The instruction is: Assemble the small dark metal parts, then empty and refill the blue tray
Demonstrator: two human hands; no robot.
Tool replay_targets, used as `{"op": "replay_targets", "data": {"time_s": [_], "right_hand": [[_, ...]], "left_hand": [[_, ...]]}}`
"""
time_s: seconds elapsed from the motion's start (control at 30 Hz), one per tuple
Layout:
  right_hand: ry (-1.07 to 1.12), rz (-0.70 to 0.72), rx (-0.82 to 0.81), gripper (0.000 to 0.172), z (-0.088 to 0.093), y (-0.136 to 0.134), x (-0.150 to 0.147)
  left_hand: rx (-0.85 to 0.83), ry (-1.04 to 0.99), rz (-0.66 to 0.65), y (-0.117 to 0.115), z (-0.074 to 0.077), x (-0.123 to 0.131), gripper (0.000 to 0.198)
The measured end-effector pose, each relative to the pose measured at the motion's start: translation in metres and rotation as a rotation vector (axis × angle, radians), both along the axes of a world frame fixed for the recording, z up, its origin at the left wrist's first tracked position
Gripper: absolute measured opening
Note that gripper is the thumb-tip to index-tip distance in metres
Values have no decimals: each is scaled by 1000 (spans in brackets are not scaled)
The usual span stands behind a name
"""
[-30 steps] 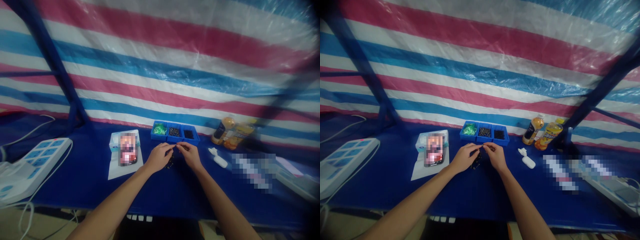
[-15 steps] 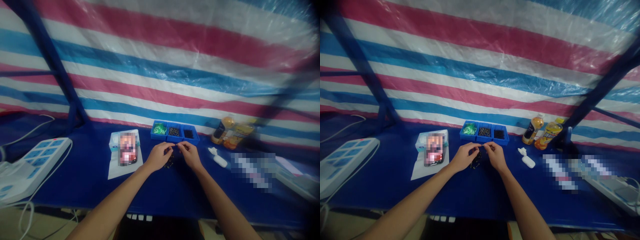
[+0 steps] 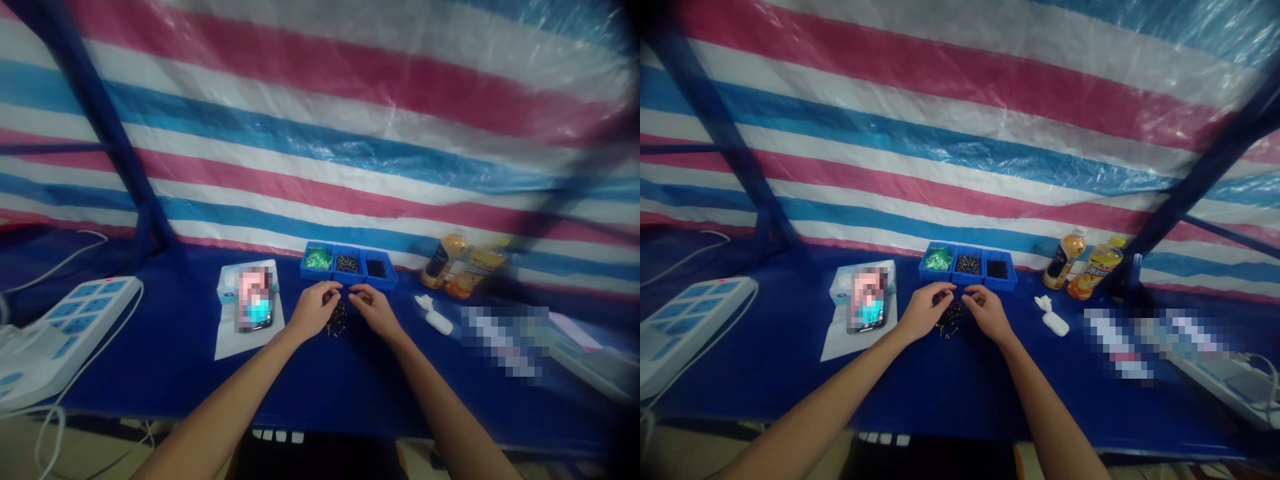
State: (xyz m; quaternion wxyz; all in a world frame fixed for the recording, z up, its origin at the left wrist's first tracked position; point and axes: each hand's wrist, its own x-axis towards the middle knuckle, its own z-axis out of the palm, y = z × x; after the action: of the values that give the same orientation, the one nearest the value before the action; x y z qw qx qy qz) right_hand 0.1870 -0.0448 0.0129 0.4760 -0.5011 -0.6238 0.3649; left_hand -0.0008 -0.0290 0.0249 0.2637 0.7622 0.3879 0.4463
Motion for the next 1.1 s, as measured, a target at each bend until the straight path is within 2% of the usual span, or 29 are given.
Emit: {"op": "replay_targets", "data": {"time_s": [0.13, 0.23, 0.4, 0.7, 0.83, 0.97, 1.07, 1.1], "right_hand": [[-150, 99, 70, 35, 0, -8, -11], [-174, 51, 112, 35, 2, -11, -16], [-191, 24, 182, 21, 7, -14, -16], [-253, -19, 323, 18, 13, -16, -17], [-213, -2, 266, 21, 12, -18, -16], [-98, 20, 113, 31, 9, -14, -13], [70, -7, 38, 30, 8, -8, -10], [148, -16, 26, 34, 8, -7, -10]], "left_hand": [[-93, -46, -40, 0, -1, 1, 22], [-143, -72, -54, 1, -1, 2, 22], [-216, -189, -31, 2, 0, 2, 21], [-328, -269, -60, 3, -4, 3, 27], [-325, -234, -42, 2, -3, 2, 31], [-265, -174, 25, 1, 0, 1, 40], [-249, -162, 45, 1, 1, 0, 40], [-247, -153, 54, 1, 1, 0, 39]]}}
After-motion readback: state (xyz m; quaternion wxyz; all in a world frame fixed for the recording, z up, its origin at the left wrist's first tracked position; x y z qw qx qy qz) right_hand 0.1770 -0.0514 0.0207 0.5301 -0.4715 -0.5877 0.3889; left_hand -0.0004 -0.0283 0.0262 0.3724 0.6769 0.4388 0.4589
